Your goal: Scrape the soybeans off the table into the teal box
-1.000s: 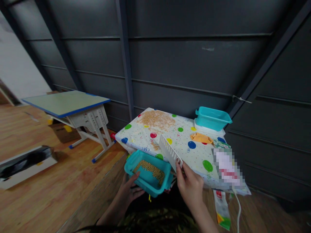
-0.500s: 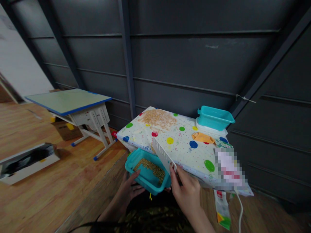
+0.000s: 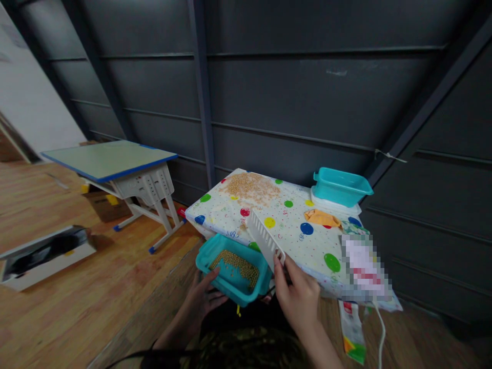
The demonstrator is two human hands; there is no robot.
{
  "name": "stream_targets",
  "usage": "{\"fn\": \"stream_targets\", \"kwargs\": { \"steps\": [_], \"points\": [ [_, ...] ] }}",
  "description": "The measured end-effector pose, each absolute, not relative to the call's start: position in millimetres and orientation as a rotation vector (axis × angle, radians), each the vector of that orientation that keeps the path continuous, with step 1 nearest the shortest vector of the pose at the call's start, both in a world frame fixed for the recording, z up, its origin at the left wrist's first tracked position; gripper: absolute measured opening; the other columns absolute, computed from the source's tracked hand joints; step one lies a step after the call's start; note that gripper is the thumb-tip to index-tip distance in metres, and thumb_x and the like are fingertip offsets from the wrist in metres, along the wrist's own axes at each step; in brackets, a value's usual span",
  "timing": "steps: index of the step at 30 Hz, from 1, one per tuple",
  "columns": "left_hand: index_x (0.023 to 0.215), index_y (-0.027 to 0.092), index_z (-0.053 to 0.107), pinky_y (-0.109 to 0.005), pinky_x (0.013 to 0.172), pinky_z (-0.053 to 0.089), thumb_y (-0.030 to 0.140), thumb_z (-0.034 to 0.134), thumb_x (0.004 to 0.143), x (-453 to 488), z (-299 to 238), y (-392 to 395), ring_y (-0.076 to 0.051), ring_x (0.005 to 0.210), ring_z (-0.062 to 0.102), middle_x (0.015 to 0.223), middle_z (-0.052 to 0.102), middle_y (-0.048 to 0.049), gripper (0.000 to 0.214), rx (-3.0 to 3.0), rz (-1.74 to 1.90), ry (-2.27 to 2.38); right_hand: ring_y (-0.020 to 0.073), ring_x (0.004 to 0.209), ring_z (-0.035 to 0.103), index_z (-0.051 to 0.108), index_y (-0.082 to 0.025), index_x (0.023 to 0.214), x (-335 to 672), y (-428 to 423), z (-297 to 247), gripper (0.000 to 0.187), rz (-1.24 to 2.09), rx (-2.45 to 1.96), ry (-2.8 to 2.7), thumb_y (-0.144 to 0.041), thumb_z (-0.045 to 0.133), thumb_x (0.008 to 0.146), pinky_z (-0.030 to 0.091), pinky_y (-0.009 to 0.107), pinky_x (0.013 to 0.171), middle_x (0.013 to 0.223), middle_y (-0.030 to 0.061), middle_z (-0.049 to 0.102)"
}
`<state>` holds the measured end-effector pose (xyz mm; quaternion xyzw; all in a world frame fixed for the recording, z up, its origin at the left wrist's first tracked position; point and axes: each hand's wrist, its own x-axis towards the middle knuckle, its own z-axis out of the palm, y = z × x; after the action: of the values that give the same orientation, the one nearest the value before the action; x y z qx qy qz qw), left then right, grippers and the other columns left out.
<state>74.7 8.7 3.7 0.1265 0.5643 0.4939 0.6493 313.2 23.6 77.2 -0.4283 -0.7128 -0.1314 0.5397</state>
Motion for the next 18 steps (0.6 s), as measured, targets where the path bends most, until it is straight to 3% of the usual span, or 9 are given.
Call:
{"fn": "stream_targets", "kwargs": {
  "steps": [9,15,18],
  "points": [
    [0.168,0.032,0.031,-0.047,0.090,0.069,0.042,0.081,0.095,72.4,9.2,7.8,-0.027,0.079,0.083,0.116,0.077,-0.0131,0.090,0.250,1.149,1.283,0.0221,0.068,0.084,0.085,-0.016,0.112,304.1,58.1,65.9,0.038,-0.265,-1.070,-1.739,-0.032,0.051,0.117,0.068,0.026,0.067,0.092,0.0128,0.088],
    [0.167,0.033,0.032,-0.051,0.094,0.069,0.042,0.080,0.095,71.0,11.2,9.3,-0.027,0.079,0.084,0.126,0.076,-0.0146,0.087,0.255,1.136,1.311,0.0224,0.070,0.084,0.085,-0.015,0.114,296.3,57.9,70.1,0.034,-0.212,-0.997,-1.805,-0.027,0.052,0.116,0.067,0.026,0.069,0.091,0.0124,0.088],
    [0.167,0.032,0.034,-0.051,0.097,0.068,0.043,0.079,0.096,68.7,9.7,10.4,-0.028,0.081,0.084,0.120,0.078,-0.0134,0.084,0.266,1.130,1.309,0.0211,0.069,0.084,0.085,-0.016,0.114,294.1,55.1,71.5,0.034,-0.193,-0.976,-1.817,-0.025,0.052,0.116,0.067,0.025,0.069,0.090,0.0108,0.087]
  ]
}}
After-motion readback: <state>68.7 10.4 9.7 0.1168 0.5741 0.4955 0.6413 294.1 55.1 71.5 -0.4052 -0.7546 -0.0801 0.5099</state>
